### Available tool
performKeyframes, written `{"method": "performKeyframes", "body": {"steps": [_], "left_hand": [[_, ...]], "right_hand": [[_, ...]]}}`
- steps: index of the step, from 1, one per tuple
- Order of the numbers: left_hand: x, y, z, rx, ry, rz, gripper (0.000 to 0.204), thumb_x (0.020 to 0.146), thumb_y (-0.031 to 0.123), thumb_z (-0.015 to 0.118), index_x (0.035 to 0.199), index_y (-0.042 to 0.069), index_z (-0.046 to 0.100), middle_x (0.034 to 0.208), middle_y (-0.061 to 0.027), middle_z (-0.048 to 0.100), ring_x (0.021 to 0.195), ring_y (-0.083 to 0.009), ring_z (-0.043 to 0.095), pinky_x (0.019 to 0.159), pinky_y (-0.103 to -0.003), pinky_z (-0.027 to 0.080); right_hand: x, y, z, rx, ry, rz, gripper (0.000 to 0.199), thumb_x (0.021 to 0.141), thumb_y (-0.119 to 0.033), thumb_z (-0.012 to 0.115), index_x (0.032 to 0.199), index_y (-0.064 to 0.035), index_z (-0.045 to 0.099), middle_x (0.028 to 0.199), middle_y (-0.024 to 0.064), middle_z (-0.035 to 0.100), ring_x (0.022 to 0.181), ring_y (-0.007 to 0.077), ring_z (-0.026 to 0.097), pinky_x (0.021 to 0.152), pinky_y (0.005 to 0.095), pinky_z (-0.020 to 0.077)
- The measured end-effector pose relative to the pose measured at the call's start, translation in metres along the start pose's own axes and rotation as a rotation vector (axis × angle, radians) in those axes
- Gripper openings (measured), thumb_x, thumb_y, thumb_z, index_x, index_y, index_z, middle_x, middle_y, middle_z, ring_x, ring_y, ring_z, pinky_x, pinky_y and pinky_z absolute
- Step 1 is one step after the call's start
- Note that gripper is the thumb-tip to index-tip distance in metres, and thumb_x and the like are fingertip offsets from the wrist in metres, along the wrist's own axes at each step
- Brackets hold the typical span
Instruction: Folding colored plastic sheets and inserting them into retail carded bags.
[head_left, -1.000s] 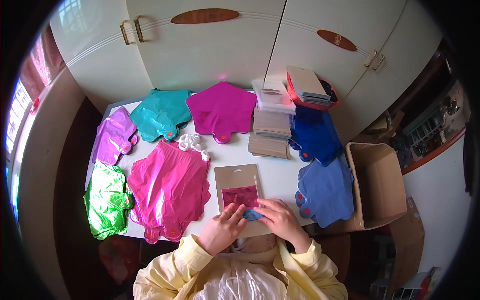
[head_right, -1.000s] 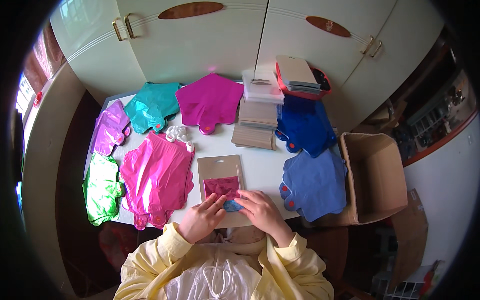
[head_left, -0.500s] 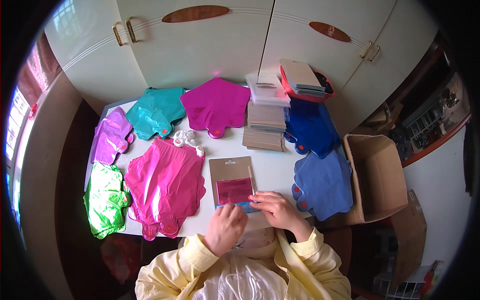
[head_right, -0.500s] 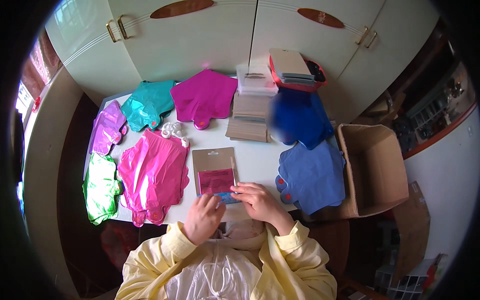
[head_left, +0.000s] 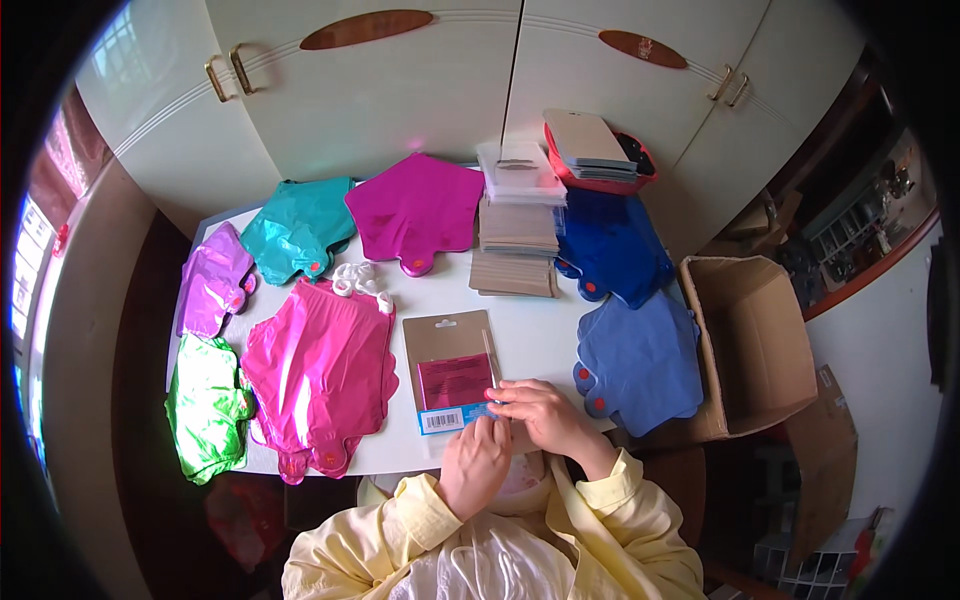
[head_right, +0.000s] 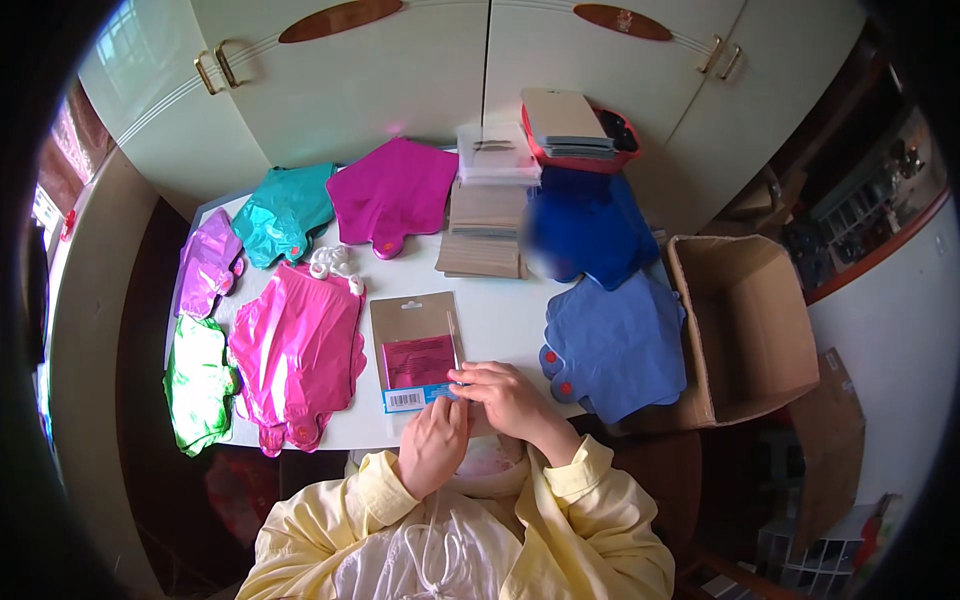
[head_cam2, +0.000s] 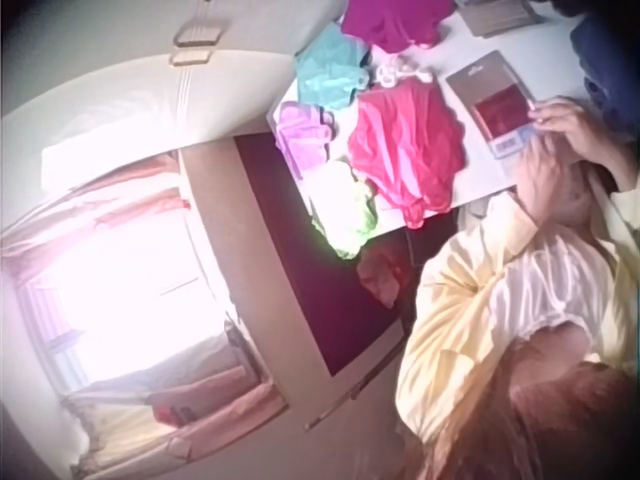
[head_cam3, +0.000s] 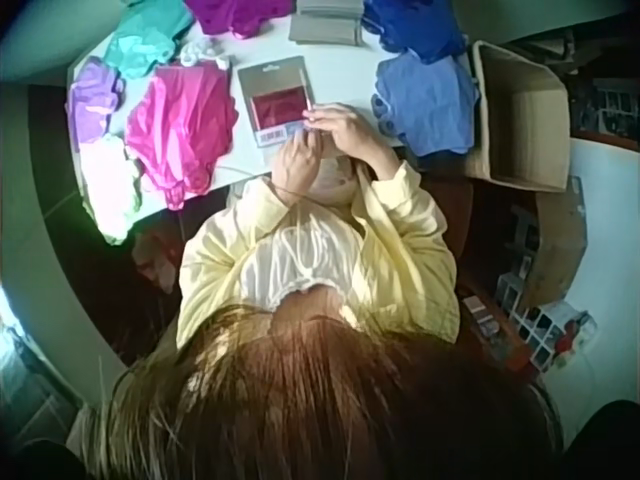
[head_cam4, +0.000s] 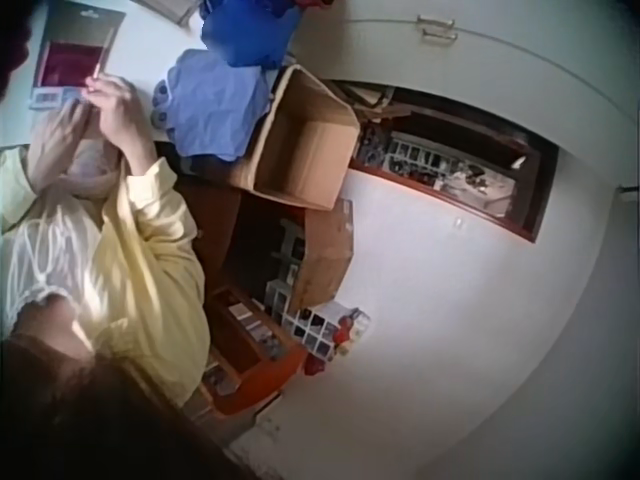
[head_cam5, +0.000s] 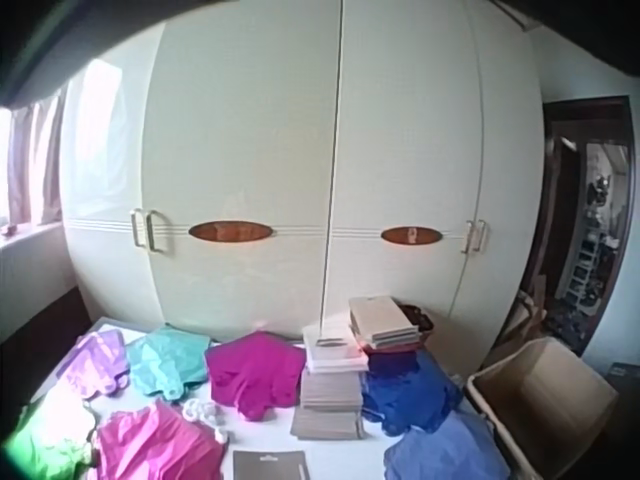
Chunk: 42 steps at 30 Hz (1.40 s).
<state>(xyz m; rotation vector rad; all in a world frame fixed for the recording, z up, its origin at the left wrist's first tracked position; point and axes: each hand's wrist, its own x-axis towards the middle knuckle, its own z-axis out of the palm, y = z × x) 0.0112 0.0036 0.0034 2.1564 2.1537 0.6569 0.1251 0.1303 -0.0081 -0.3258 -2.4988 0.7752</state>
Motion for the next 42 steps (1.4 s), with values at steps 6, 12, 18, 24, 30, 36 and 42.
{"method": "performKeyframes", "body": {"steps": [6,12,18,24,30,36,42], "left_hand": [[0.007,0.002,-0.002,-0.002,0.001,0.041,0.008,0.074,0.007,0.055,0.08,0.003,0.051,0.076,-0.0104,0.051,0.071,-0.0233,0.053,0.058,-0.033,0.046],[-0.007,-0.015,-0.007,-0.363,0.059,0.057,0.012,0.074,0.002,0.058,0.084,0.003,0.05,0.078,-0.0111,0.051,0.072,-0.0298,0.051,0.064,-0.037,0.043],[-0.044,-0.05,-0.051,-1.333,0.236,-0.299,0.009,0.098,0.008,0.034,0.095,0.003,0.04,0.08,-0.0114,0.054,0.075,-0.0215,0.057,0.089,-0.041,0.048],[-0.074,-0.094,-0.09,-1.09,0.519,-0.291,0.012,0.092,0.016,0.052,0.096,0.007,0.047,0.072,-0.0041,0.052,0.053,-0.0135,0.048,0.046,-0.025,0.039],[-0.057,-0.082,-0.081,0.01,-0.021,0.212,0.028,0.069,0.024,0.072,0.093,0.013,0.064,0.096,-0.0014,0.06,0.069,-0.017,0.056,0.056,-0.03,0.049],[-0.064,-0.089,-0.054,-0.091,0.081,0.147,0.01,0.071,0.014,0.069,0.078,0.011,0.062,0.095,0.0002,0.065,0.066,-0.0171,0.056,0.056,-0.029,0.048],[-0.055,-0.076,-0.042,-0.296,0.2,-0.191,0.01,0.069,0.008,0.066,0.07,0.006,0.056,0.083,-0.0054,0.063,0.056,-0.0235,0.057,0.051,-0.034,0.048]], "right_hand": [[0.0,0.0,0.001,0.002,0.01,0.012,0.028,0.076,0.003,0.057,0.099,-0.0058,0.07,0.11,0.0079,0.066,0.106,0.0257,0.06,0.092,0.0363,0.0468],[-0.002,-0.005,-0.003,-0.028,-0.025,-0.005,0.033,0.072,0.006,0.058,0.101,-0.005,0.069,0.112,0.0083,0.065,0.109,0.0253,0.059,0.094,0.036,0.0454],[0.0,-0.022,-0.017,-0.046,-0.133,-0.009,0.04,0.066,-0.001,0.061,0.105,-0.0038,0.066,0.121,0.0075,0.06,0.116,0.0238,0.054,0.098,0.0373,0.0427],[-0.004,-0.032,-0.021,-0.11,-0.214,-0.001,0.051,0.067,-0.02,0.074,0.114,-0.0059,0.061,0.128,0.0055,0.055,0.12,0.0221,0.05,0.103,0.0384,0.0378],[-0.016,-0.029,-0.008,-0.223,-0.217,-0.049,0.054,0.069,-0.027,0.076,0.116,-0.0081,0.059,0.129,0.0044,0.054,0.119,0.0214,0.05,0.105,0.0386,0.0361],[-0.012,-0.034,-0.005,-0.198,-0.1,-0.047,0.036,0.072,-0.019,0.073,0.105,-0.0092,0.062,0.119,0.0031,0.06,0.11,0.0212,0.056,0.096,0.0382,0.0422],[-0.007,-0.029,0.011,-0.16,0.02,-0.01,0.026,0.074,-0.013,0.071,0.097,-0.0081,0.059,0.095,0.0025,0.064,0.092,0.0221,0.061,0.079,0.037,0.0469]]}}
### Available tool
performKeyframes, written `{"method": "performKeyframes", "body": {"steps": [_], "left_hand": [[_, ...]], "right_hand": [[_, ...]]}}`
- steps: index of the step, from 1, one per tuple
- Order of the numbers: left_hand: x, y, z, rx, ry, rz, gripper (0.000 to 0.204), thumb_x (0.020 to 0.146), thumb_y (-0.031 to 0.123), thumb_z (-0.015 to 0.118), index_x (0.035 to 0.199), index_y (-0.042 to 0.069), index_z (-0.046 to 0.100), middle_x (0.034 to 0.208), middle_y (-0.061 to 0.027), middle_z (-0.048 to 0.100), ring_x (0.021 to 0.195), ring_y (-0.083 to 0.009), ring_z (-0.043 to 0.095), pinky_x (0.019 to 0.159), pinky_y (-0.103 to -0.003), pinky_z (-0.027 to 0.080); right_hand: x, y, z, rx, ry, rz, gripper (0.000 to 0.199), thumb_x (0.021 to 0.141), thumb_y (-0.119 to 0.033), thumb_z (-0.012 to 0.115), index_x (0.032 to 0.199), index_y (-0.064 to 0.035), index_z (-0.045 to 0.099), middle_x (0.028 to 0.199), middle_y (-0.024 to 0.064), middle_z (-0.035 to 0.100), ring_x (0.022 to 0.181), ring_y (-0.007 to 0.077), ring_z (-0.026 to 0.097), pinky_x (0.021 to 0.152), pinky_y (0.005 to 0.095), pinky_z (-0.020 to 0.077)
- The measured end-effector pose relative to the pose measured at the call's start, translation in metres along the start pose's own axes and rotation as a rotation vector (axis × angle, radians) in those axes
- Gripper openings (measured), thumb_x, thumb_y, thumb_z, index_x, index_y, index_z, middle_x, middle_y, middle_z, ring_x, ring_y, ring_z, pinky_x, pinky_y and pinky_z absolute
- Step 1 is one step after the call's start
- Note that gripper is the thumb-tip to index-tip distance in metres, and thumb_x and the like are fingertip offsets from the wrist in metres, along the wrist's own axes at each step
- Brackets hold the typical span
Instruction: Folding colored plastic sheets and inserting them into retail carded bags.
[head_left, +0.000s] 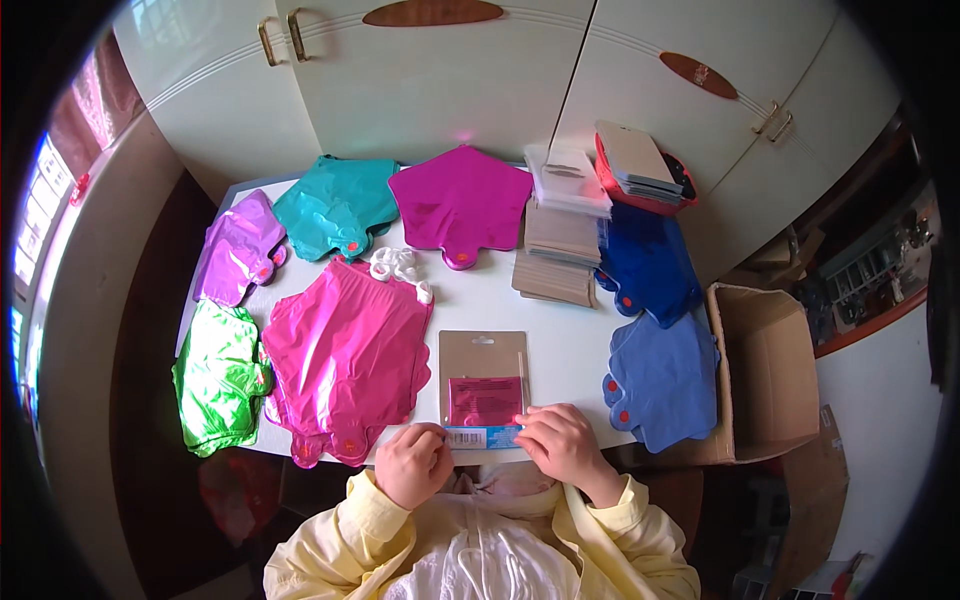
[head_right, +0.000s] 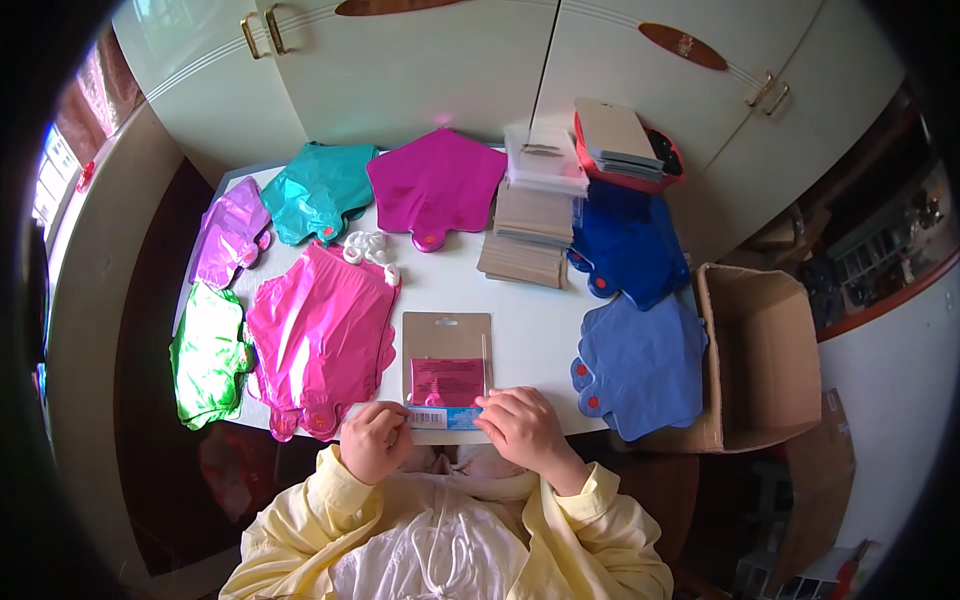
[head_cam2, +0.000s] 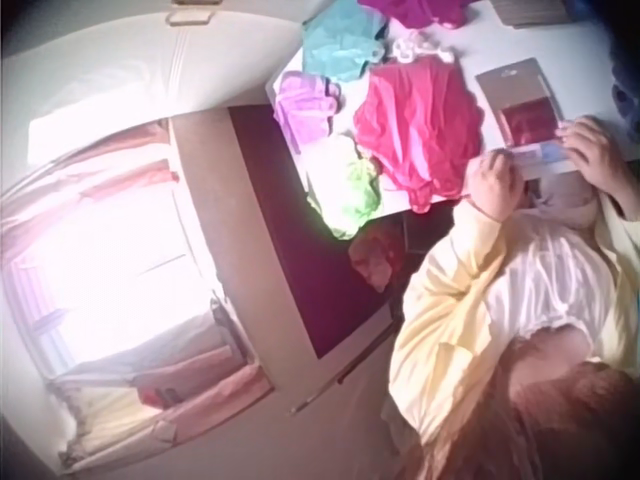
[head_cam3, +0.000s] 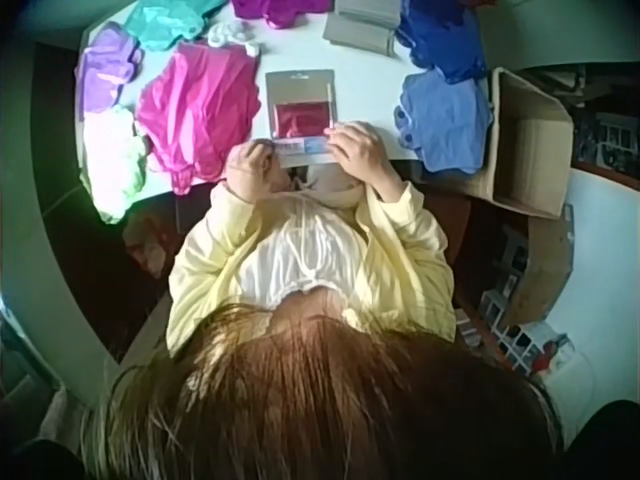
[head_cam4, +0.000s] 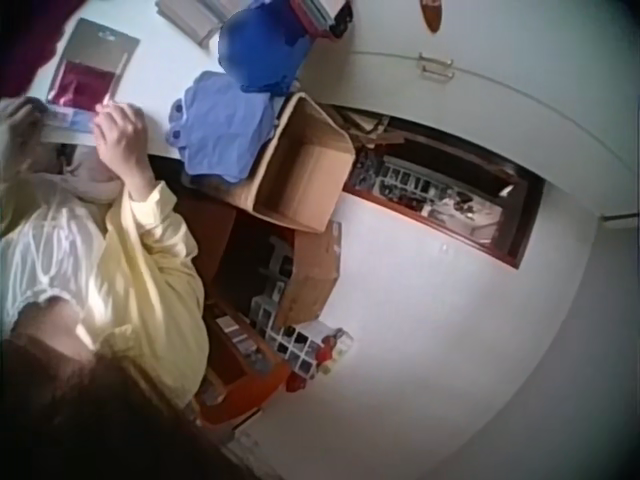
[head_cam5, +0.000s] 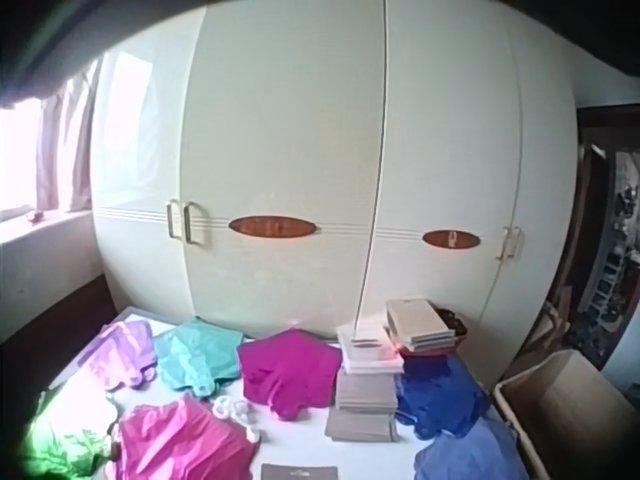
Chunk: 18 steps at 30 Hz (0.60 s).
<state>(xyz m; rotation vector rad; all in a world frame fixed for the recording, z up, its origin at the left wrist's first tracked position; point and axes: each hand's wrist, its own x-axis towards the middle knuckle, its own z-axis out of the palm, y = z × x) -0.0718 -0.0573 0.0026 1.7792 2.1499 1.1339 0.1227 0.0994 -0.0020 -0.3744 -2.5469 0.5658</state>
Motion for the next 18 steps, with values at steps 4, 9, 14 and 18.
{"method": "performKeyframes", "body": {"steps": [4,9,14,18], "left_hand": [[0.006,0.007,0.002,0.14,-0.045,-0.13,0.014,0.072,0.013,0.066,0.071,0.004,0.055,0.075,-0.0075,0.057,0.057,-0.0267,0.059,0.051,-0.037,0.048],[0.013,0.011,-0.002,0.268,0.028,-0.188,0.026,0.075,0.024,0.069,0.08,0.003,0.055,0.074,-0.0109,0.054,0.055,-0.0294,0.056,0.051,-0.039,0.046],[0.014,0.012,0.004,0.167,0.094,-0.061,0.034,0.075,0.029,0.074,0.079,0.003,0.051,0.07,-0.0085,0.05,0.05,-0.0238,0.05,0.049,-0.033,0.043],[0.009,0.019,0.005,-0.535,-0.068,-0.417,0.033,0.078,0.018,0.076,0.079,0.004,0.045,0.061,-0.001,0.041,0.055,-0.0085,0.036,0.048,-0.026,0.035]], "right_hand": [[0.005,-0.006,0.001,0.049,0.013,0.122,0.04,0.075,-0.012,0.069,0.11,-0.0085,0.051,0.101,0.0078,0.057,0.096,0.0256,0.057,0.081,0.0377,0.0432],[0.01,-0.013,-0.007,-0.075,-0.025,0.221,0.055,0.075,-0.014,0.071,0.122,-0.008,0.043,0.118,0.0141,0.048,0.11,0.032,0.047,0.091,0.0409,0.0357],[0.004,-0.013,0.002,-0.191,-0.06,0.192,0.059,0.078,-0.019,0.068,0.128,-0.0044,0.04,0.123,0.0162,0.046,0.112,0.0339,0.046,0.094,0.0422,0.0339],[-0.001,-0.02,0.013,0.053,0.249,0.273,0.068,0.083,-0.025,0.068,0.133,0.0039,0.033,0.122,0.0215,0.048,0.112,0.0346,0.049,0.094,0.0428,0.0391]]}}
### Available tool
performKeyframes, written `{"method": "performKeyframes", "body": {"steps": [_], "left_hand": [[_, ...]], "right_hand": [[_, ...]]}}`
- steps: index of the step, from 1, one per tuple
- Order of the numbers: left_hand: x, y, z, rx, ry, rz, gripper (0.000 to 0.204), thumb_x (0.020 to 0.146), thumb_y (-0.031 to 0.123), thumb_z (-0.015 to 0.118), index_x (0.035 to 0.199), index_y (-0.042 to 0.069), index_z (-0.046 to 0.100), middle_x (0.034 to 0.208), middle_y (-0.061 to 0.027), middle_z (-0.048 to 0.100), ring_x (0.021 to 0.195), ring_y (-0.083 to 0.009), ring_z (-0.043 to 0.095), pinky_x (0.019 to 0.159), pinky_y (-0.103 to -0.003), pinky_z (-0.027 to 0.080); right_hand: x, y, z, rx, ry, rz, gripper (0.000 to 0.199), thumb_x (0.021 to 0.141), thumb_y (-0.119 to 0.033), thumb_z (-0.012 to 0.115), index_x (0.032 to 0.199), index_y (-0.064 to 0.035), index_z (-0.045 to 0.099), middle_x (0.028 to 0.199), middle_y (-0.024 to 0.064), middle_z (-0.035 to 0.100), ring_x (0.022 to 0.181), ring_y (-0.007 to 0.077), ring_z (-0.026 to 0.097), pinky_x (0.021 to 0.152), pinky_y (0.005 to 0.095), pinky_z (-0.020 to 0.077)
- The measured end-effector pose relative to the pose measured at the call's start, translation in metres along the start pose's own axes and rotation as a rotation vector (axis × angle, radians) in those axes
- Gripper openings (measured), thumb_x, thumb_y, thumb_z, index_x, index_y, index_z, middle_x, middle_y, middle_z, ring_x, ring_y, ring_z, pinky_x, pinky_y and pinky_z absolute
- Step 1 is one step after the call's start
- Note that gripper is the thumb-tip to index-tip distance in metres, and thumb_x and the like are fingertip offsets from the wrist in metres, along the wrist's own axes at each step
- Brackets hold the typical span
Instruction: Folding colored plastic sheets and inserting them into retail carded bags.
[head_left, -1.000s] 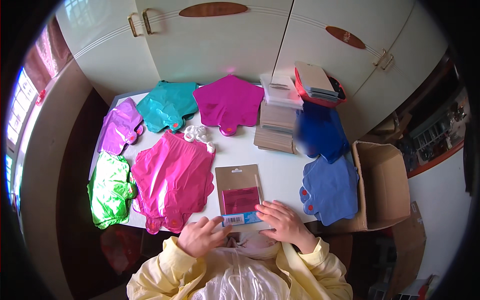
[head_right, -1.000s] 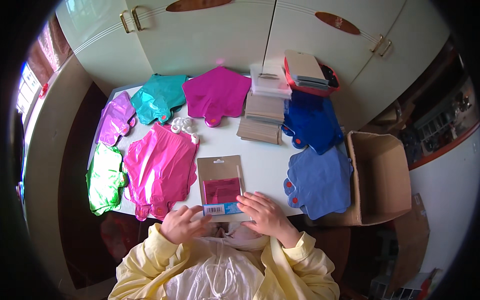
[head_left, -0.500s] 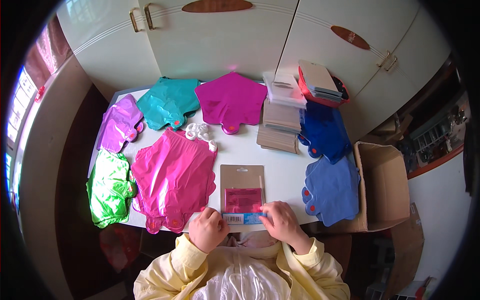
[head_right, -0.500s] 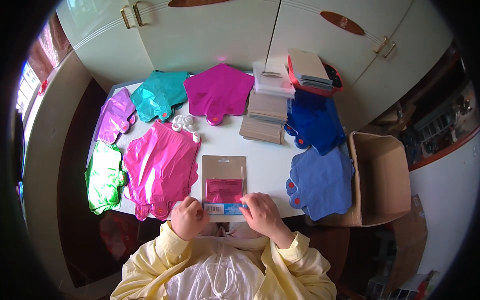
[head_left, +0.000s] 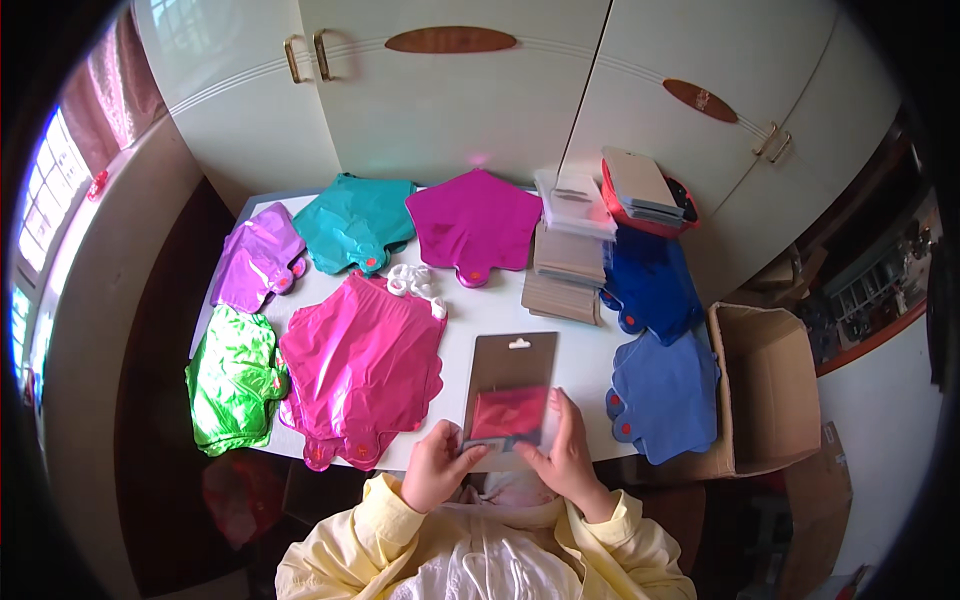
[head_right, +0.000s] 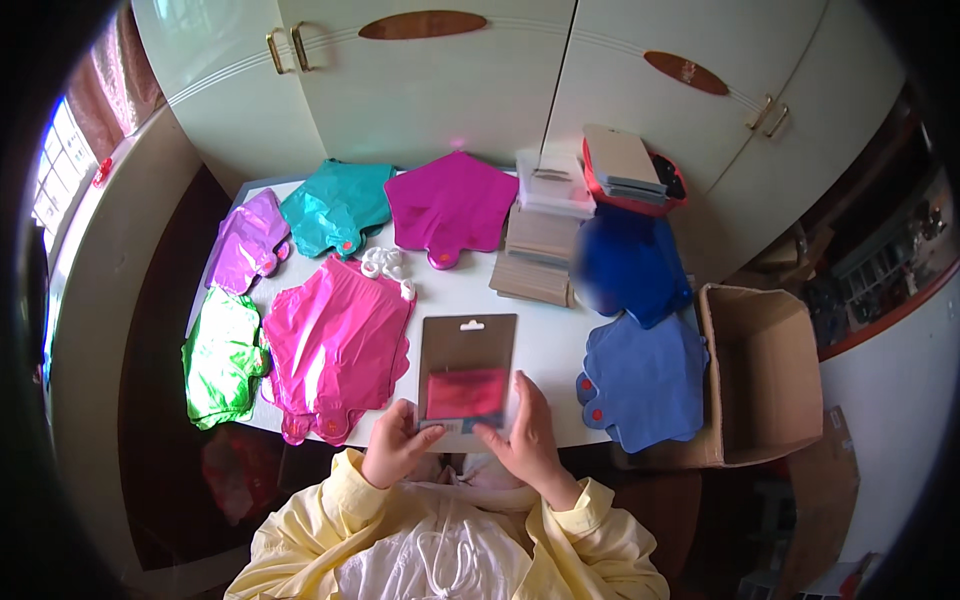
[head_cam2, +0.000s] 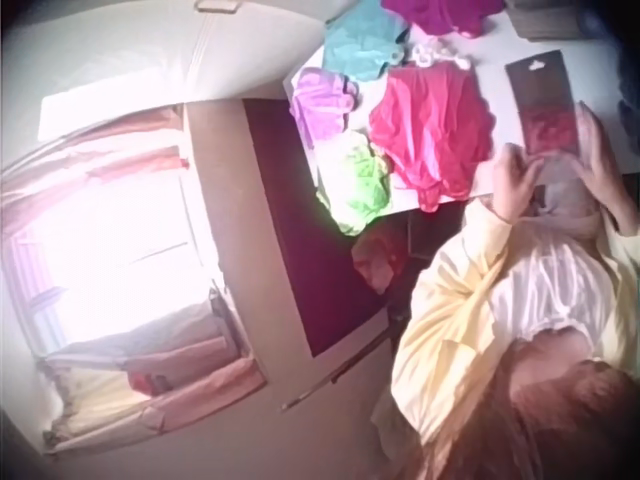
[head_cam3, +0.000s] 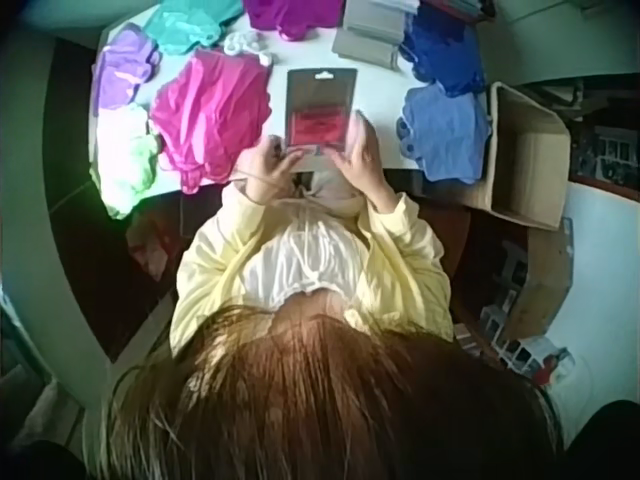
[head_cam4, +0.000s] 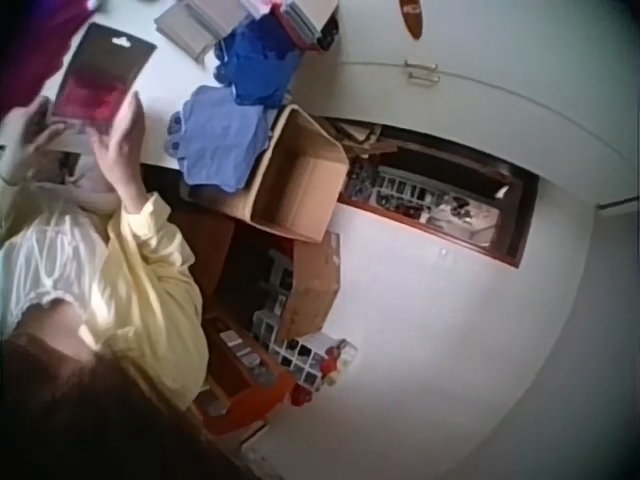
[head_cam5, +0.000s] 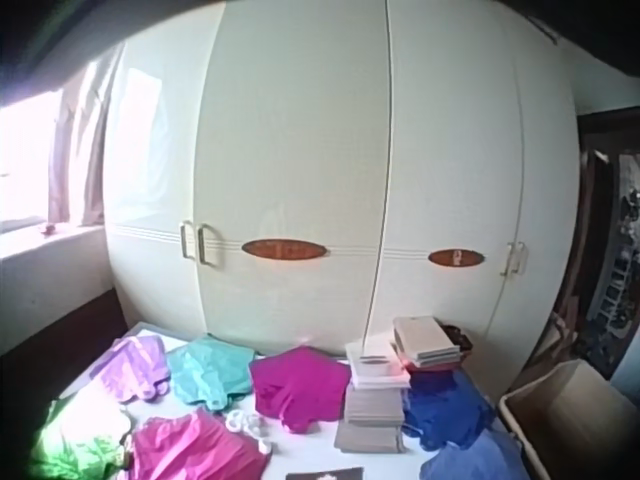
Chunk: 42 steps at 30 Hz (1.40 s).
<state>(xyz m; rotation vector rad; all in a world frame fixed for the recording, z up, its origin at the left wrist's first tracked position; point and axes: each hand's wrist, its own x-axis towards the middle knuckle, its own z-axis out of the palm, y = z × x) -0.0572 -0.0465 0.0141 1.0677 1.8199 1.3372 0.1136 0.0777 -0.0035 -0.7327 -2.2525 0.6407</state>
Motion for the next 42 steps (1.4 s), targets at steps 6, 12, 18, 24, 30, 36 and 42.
{"method": "performKeyframes", "body": {"steps": [6,12,18,24,30,36,42], "left_hand": [[-0.007,-0.007,0.02,-0.585,-0.041,-0.018,0.031,0.08,0.001,0.071,0.1,0.0,0.047,0.089,-0.003,0.057,0.069,-0.0043,0.051,0.058,-0.02,0.044],[-0.009,0.009,0.026,-0.567,-0.135,-0.169,0.009,0.086,0.009,0.065,0.086,0.0,0.065,0.07,-0.0021,0.065,0.065,-0.0064,0.056,0.062,-0.021,0.047],[0.003,0.004,0.03,-0.68,-0.401,-0.174,0.043,0.099,0.036,0.041,0.083,0.002,0.064,0.063,-0.0074,0.064,0.051,-0.005,0.043,0.05,-0.02,0.033],[0.009,0.033,0.009,-0.549,-0.47,-0.082,0.041,0.098,0.036,0.043,0.089,0.0,0.06,0.065,-0.0012,0.054,0.059,-0.0067,0.047,0.058,-0.022,0.037],[-0.011,0.076,-0.032,-0.663,-1.162,0.435,0.013,0.084,0.005,0.065,0.095,-0.001,0.061,0.077,-0.0095,0.058,0.058,-0.0186,0.05,0.052,-0.031,0.039],[-0.027,0.138,-0.017,-1.047,-1.238,0.883,0.019,0.092,0.009,0.052,0.104,-0.003,0.062,0.071,-0.0135,0.058,0.054,-0.0255,0.053,0.047,-0.036,0.04],[-0.029,0.136,-0.033,-1.071,-1.238,0.848,0.015,0.087,0.004,0.058,0.1,-0.003,0.06,0.073,-0.0147,0.058,0.056,-0.0277,0.055,0.047,-0.037,0.04]], "right_hand": [[-0.005,-0.021,-0.013,0.843,-0.145,0.573,0.047,0.079,-0.016,0.075,0.114,-0.0005,0.047,0.095,0.0066,0.061,0.078,0.0132,0.06,0.07,0.026,0.0501],[-0.02,-0.026,-0.023,1.043,-0.108,0.645,0.025,0.087,-0.012,0.065,0.107,-0.0011,0.055,0.089,0.005,0.065,0.07,0.0108,0.064,0.06,0.0224,0.0528],[-0.023,-0.018,-0.07,1.149,-0.247,0.575,0.028,0.095,-0.016,0.05,0.116,0.0031,0.053,0.103,0.012,0.064,0.089,0.0212,0.067,0.075,0.0291,0.0556],[-0.029,0.044,-0.135,0.935,0.473,0.639,0.015,0.094,-0.014,0.051,0.1,-0.0003,0.054,0.086,0.0135,0.064,0.068,0.0214,0.066,0.059,0.0294,0.0556],[-0.078,0.218,-0.311,0.185,0.892,0.776,0.022,0.095,-0.026,0.052,0.11,-0.0094,0.052,0.087,0.0037,0.063,0.07,0.0125,0.063,0.058,0.022,0.0488],[-0.119,0.323,-0.313,0.468,0.485,1.193,0.026,0.094,-0.034,0.052,0.093,-0.008,0.054,0.07,0.0063,0.059,0.054,0.0167,0.057,0.046,0.0277,0.0502],[-0.126,0.354,-0.3,-0.179,0.526,1.044,0.03,0.094,-0.027,0.053,0.109,-0.0009,0.05,0.059,0.0007,0.041,0.039,0.012,0.037,0.031,0.0286,0.0305]]}}
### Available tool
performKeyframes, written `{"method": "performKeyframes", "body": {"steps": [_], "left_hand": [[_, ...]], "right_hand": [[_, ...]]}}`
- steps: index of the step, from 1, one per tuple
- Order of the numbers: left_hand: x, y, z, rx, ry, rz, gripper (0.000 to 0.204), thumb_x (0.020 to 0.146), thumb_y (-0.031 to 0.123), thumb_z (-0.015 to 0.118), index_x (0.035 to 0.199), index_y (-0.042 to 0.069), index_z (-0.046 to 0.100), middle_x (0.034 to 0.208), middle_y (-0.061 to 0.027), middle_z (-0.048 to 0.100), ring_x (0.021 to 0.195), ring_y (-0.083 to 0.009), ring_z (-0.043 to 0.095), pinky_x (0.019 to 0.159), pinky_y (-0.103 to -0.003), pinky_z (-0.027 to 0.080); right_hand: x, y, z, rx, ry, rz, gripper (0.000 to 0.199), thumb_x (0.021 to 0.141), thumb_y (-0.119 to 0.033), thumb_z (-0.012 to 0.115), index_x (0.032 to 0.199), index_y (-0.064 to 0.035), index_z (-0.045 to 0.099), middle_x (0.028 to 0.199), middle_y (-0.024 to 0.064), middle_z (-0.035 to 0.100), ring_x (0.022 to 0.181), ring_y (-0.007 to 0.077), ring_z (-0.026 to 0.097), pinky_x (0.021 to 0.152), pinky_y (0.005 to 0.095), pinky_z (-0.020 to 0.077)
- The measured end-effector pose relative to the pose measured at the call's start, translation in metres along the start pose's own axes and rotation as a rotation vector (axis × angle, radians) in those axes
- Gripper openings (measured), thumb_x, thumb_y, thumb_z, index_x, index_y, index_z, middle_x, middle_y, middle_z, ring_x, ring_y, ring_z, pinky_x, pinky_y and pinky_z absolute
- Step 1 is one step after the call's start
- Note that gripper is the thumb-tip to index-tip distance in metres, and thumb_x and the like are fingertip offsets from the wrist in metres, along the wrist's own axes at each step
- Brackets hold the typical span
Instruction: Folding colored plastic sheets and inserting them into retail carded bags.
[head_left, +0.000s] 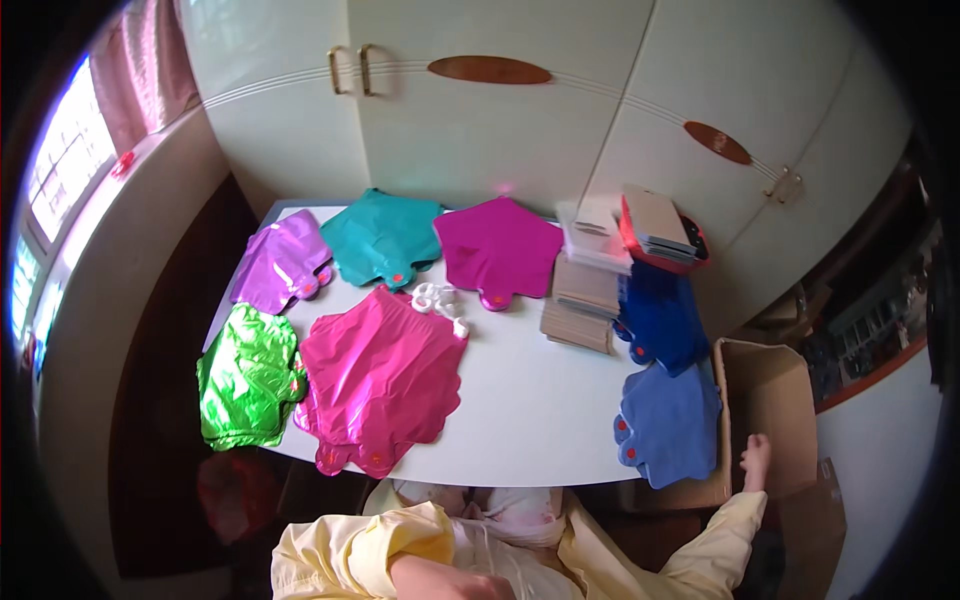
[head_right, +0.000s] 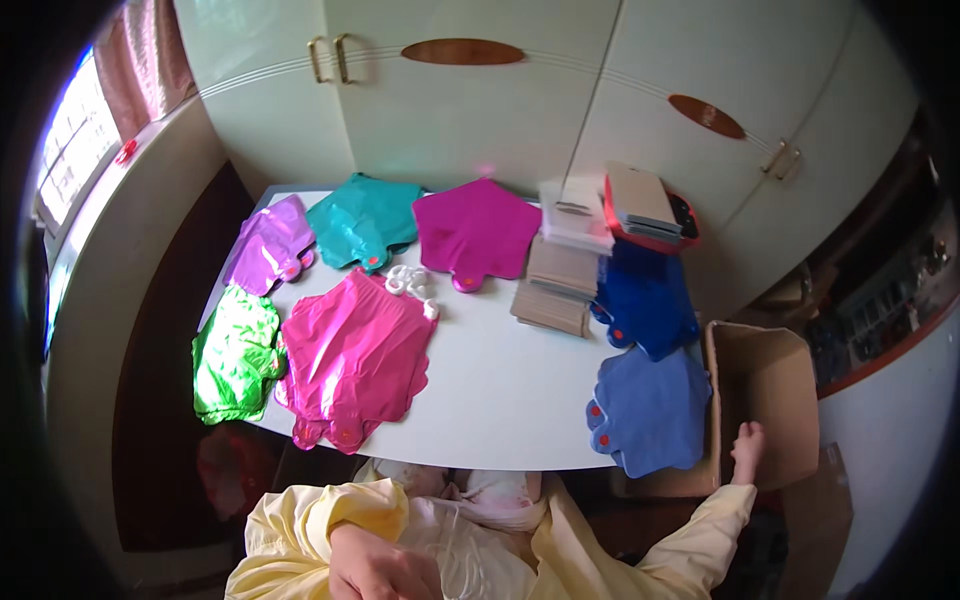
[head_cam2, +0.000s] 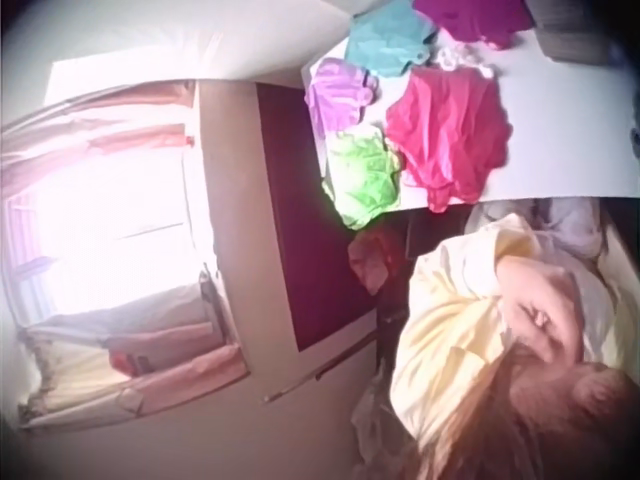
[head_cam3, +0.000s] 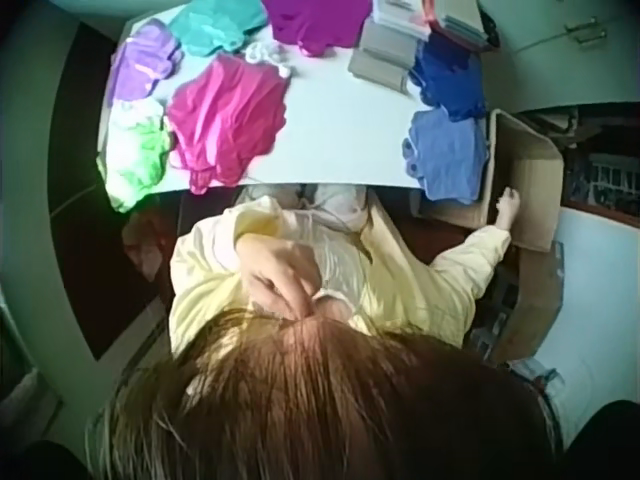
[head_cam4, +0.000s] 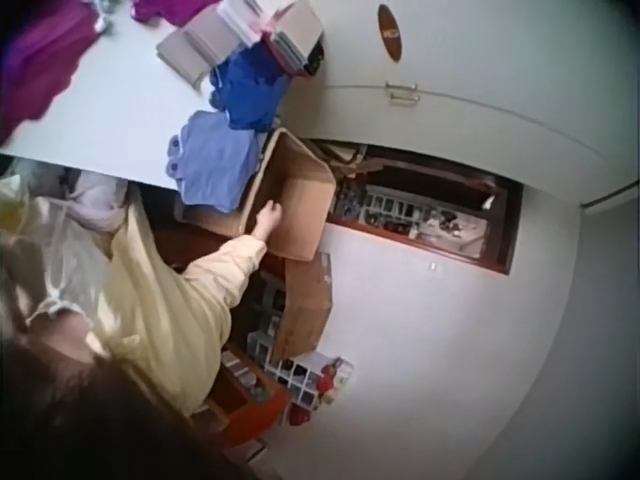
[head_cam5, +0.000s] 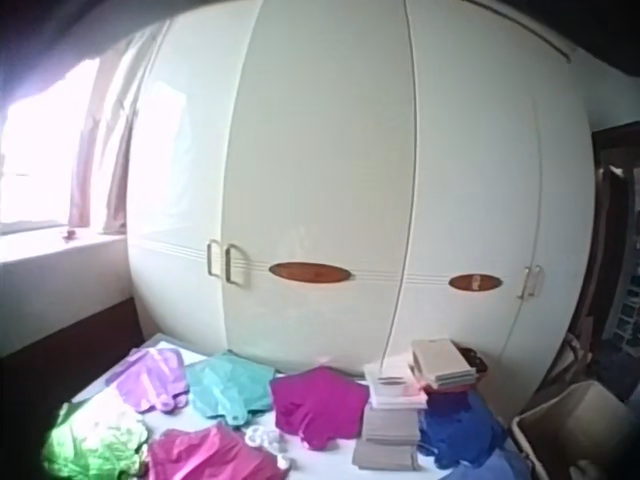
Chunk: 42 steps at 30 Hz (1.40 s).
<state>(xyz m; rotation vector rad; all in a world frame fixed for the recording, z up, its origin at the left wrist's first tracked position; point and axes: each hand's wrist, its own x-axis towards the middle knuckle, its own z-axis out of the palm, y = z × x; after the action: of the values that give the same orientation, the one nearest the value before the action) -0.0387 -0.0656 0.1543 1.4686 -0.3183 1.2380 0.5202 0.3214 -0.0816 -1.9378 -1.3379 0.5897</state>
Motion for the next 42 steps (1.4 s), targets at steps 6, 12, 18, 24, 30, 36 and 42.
{"method": "performKeyframes", "body": {"steps": [6,12,18,24,30,36,42], "left_hand": [[-0.016,0.004,0.004,-0.045,-0.006,0.022,0.02,0.086,0.003,0.059,0.104,-0.005,0.058,0.082,-0.0191,0.061,0.06,-0.0306,0.058,0.049,-0.038,0.043],[-0.043,0.026,0.013,0.02,-0.02,-0.001,0.029,0.084,0.005,0.062,0.11,-0.007,0.057,0.088,-0.0204,0.062,0.064,-0.0318,0.06,0.052,-0.037,0.046],[-0.147,0.083,0.035,0.543,0.452,-0.174,0.015,0.09,0.015,0.057,0.091,0.002,0.063,0.075,-0.0052,0.057,0.062,-0.0111,0.05,0.054,-0.03,0.039],[-0.36,0.075,0.052,1.154,1.658,-0.87,0.023,0.092,0.018,0.049,0.095,0.003,0.066,0.083,-0.0095,0.059,0.077,-0.0231,0.057,0.071,-0.032,0.046],[-0.536,0.038,0.017,1.342,2.082,-1.842,0.026,0.089,0.025,0.051,0.103,0.009,0.067,0.102,-0.02,0.061,0.098,-0.0364,0.058,0.083,-0.043,0.047],[-0.601,0.024,-0.003,0.868,2.251,-1.878,0.029,0.089,0.025,0.05,0.109,0.011,0.064,0.113,-0.0191,0.061,0.107,-0.0342,0.057,0.09,-0.044,0.046],[-0.659,0.008,0.004,0.972,1.563,-2.149,0.035,0.09,0.03,0.046,0.118,0.013,0.059,0.117,-0.0154,0.06,0.109,-0.0303,0.057,0.091,-0.041,0.047]], "right_hand": [[-0.216,-0.28,0.044,0.106,-0.085,-0.712,0.031,0.09,-0.009,0.056,0.12,-0.0036,0.055,0.104,0.0094,0.063,0.085,0.0167,0.058,0.074,0.0283,0.0459],[-0.413,-0.385,0.168,0.248,-0.703,-1.452,0.031,0.075,-0.011,0.069,0.105,-0.0044,0.063,0.107,0.0111,0.063,0.097,0.0269,0.061,0.084,0.0364,0.0481],[-0.526,-0.389,0.264,0.119,-0.743,-1.719,0.032,0.072,-0.03,0.072,0.088,-0.0054,0.059,0.091,0.0065,0.062,0.088,0.021,0.06,0.075,0.032,0.0497],[-0.551,-0.37,0.296,0.114,-0.682,-1.779,0.013,0.077,-0.017,0.063,0.074,-0.0098,0.053,0.075,0.0027,0.059,0.075,0.0163,0.061,0.059,0.029,0.0511],[-0.536,-0.379,0.299,0.305,-1.033,-1.323,0.007,0.079,-0.013,0.062,0.081,-0.0068,0.065,0.072,0.0103,0.064,0.072,0.0276,0.062,0.063,0.0379,0.05],[-0.532,-0.38,0.305,0.331,-1.106,-1.092,0.013,0.077,-0.02,0.068,0.08,-0.0073,0.068,0.076,0.0094,0.066,0.072,0.0268,0.064,0.064,0.0372,0.0499],[-0.53,-0.383,0.302,0.315,-1.118,-1.029,0.015,0.075,-0.023,0.07,0.077,-0.0082,0.07,0.074,0.0084,0.067,0.071,0.0252,0.065,0.063,0.0362,0.0504]]}}
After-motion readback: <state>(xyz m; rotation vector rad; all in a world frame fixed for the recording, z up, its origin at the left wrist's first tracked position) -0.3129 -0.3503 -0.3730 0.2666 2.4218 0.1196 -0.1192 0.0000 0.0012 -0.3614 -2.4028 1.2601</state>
